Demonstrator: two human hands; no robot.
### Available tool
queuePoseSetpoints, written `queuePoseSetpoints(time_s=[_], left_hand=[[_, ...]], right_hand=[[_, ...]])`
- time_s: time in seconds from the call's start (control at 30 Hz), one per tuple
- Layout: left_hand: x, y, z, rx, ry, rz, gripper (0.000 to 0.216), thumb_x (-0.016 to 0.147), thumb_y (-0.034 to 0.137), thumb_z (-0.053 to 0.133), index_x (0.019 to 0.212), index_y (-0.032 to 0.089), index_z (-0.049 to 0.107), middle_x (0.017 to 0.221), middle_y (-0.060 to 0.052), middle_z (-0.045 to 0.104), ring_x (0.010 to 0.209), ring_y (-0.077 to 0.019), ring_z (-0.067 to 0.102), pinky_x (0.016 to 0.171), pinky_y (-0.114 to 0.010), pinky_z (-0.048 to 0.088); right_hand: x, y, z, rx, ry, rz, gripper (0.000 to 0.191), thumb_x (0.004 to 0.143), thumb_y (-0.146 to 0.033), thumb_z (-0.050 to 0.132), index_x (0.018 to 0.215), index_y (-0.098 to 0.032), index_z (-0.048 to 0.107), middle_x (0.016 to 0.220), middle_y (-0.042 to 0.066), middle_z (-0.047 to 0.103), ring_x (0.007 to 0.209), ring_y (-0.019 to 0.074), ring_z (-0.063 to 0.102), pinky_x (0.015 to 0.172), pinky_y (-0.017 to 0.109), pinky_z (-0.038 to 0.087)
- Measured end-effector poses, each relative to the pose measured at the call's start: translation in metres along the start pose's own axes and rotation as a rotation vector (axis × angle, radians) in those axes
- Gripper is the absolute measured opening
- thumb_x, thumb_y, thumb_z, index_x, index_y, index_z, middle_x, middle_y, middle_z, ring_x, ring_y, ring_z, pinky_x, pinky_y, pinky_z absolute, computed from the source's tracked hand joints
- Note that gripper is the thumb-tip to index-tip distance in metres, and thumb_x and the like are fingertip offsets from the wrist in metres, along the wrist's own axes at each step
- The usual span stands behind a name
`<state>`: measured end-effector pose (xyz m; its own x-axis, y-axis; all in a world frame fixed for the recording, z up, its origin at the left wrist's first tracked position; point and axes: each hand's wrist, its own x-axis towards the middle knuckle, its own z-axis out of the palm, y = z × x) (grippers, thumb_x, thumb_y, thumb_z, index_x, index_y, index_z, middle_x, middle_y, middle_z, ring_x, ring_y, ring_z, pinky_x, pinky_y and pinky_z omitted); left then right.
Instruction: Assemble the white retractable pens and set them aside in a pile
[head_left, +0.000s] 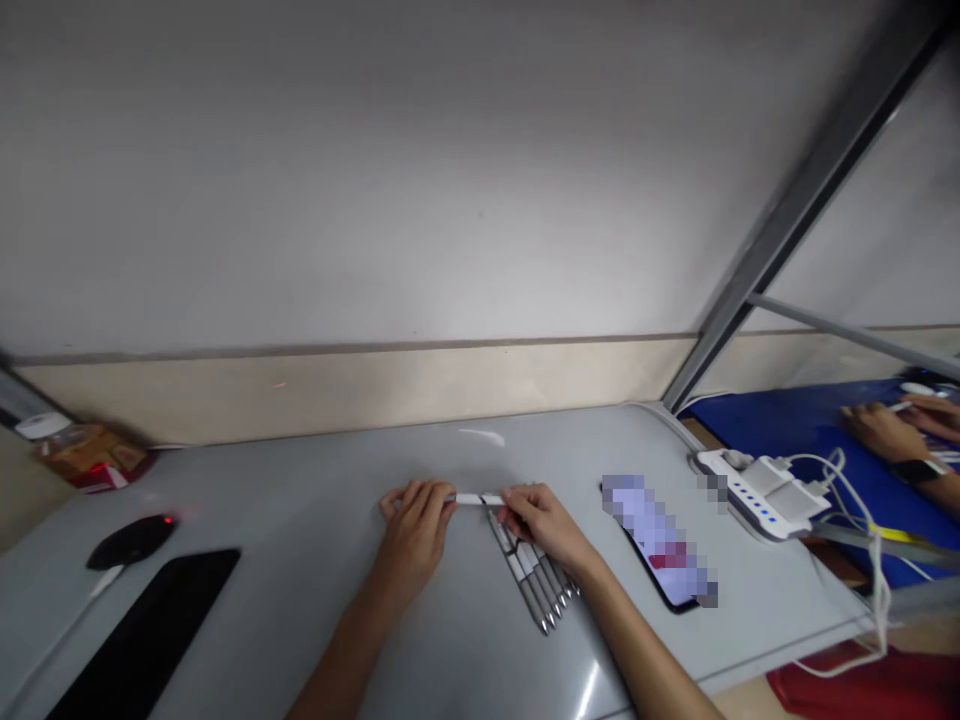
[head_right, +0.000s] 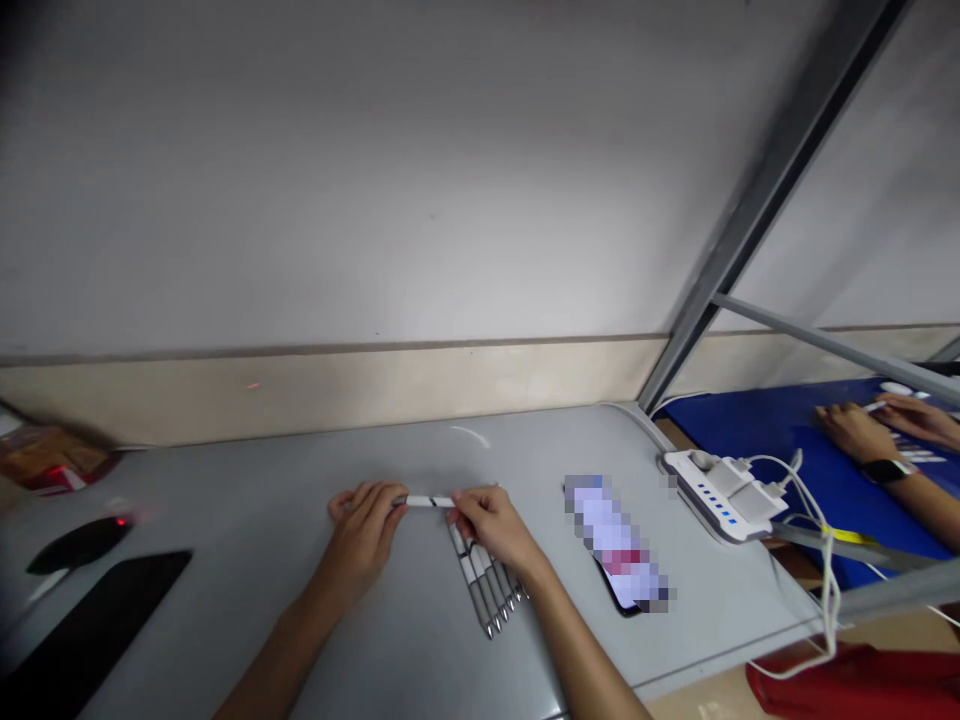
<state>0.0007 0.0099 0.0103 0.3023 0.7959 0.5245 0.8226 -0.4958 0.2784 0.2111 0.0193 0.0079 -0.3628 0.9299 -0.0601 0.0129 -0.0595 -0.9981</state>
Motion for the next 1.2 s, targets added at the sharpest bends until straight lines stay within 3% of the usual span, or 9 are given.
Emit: queuePoseSetpoints(time_s=[0.2, 0.5, 0.63, 0.77, 0.9, 0.97, 1.07, 1.2], left_hand=[[-0.002, 0.0, 0.002, 0.03, -0.089, 0.03, 0.025, 0.097, 0.025, 0.033, 0.098, 0.021, 0.058, 0.09, -0.004, 0.063, 0.086, -0.0194, 0.05, 0.082, -0.037, 0.027], [-0.001, 0.008, -0.003, 0.044, -0.024, -0.022, 0.023, 0.089, 0.012, 0.036, 0.074, 0.02, 0.053, 0.071, -0.002, 0.059, 0.074, -0.0184, 0.048, 0.074, -0.035, 0.03], [0.0, 0.007, 0.0, -0.043, -0.017, -0.06, 0.027, 0.091, 0.015, 0.035, 0.071, 0.02, 0.052, 0.07, 0.0, 0.06, 0.072, -0.0171, 0.049, 0.072, -0.033, 0.031], [0.0, 0.005, 0.001, -0.069, -0.039, -0.13, 0.03, 0.094, 0.02, 0.034, 0.07, 0.019, 0.052, 0.072, -0.001, 0.062, 0.075, -0.0169, 0.052, 0.074, -0.033, 0.031], [0.0, 0.005, -0.002, -0.049, -0.053, -0.155, 0.03, 0.096, 0.023, 0.033, 0.077, 0.019, 0.056, 0.078, -0.001, 0.064, 0.08, -0.0178, 0.053, 0.077, -0.034, 0.031], [0.0, 0.004, -0.002, -0.044, -0.048, -0.144, 0.03, 0.097, 0.025, 0.033, 0.08, 0.02, 0.057, 0.08, -0.002, 0.064, 0.082, -0.0179, 0.053, 0.078, -0.034, 0.031], [-0.001, 0.002, -0.001, -0.056, -0.061, -0.129, 0.03, 0.097, 0.026, 0.033, 0.085, 0.021, 0.059, 0.084, -0.001, 0.065, 0.084, -0.0176, 0.053, 0.079, -0.034, 0.031], [-0.001, 0.002, -0.001, -0.073, -0.108, -0.136, 0.029, 0.098, 0.029, 0.031, 0.097, 0.022, 0.06, 0.092, -0.002, 0.065, 0.09, -0.0181, 0.052, 0.082, -0.035, 0.031]], right_hand=[[-0.002, -0.004, 0.0, -0.065, 0.03, -0.025, 0.048, 0.09, -0.052, 0.047, 0.066, -0.014, 0.063, 0.05, -0.003, 0.042, 0.047, 0.0083, 0.034, 0.048, 0.023, 0.025], [-0.009, -0.014, 0.003, -0.243, 0.055, -0.134, 0.047, 0.091, -0.053, 0.044, 0.07, -0.015, 0.062, 0.053, -0.004, 0.035, 0.049, 0.0095, 0.031, 0.048, 0.023, 0.023], [-0.01, -0.016, 0.006, -0.461, 0.14, -0.335, 0.038, 0.094, -0.045, 0.044, 0.077, -0.017, 0.063, 0.066, 0.001, 0.053, 0.064, 0.0138, 0.047, 0.061, 0.024, 0.036], [-0.009, -0.013, 0.005, -0.523, 0.165, -0.461, 0.027, 0.094, -0.036, 0.047, 0.098, -0.02, 0.068, 0.087, 0.007, 0.064, 0.081, 0.0187, 0.055, 0.074, 0.029, 0.042], [-0.007, -0.004, 0.004, -0.502, 0.209, -0.383, 0.032, 0.089, -0.037, 0.057, 0.114, -0.019, 0.064, 0.081, 0.005, 0.065, 0.069, 0.0169, 0.056, 0.065, 0.027, 0.044], [-0.005, -0.001, 0.004, -0.496, 0.225, -0.326, 0.028, 0.091, -0.037, 0.052, 0.106, -0.018, 0.067, 0.075, 0.003, 0.064, 0.064, 0.0157, 0.055, 0.061, 0.026, 0.042], [-0.003, 0.001, 0.003, -0.501, 0.271, -0.379, 0.022, 0.09, -0.032, 0.051, 0.094, -0.017, 0.068, 0.087, 0.006, 0.066, 0.076, 0.0173, 0.057, 0.065, 0.026, 0.043], [-0.002, 0.001, 0.002, -0.48, 0.307, -0.391, 0.031, 0.084, -0.032, 0.061, 0.111, -0.018, 0.063, 0.095, 0.008, 0.066, 0.081, 0.0186, 0.058, 0.068, 0.027, 0.045]])
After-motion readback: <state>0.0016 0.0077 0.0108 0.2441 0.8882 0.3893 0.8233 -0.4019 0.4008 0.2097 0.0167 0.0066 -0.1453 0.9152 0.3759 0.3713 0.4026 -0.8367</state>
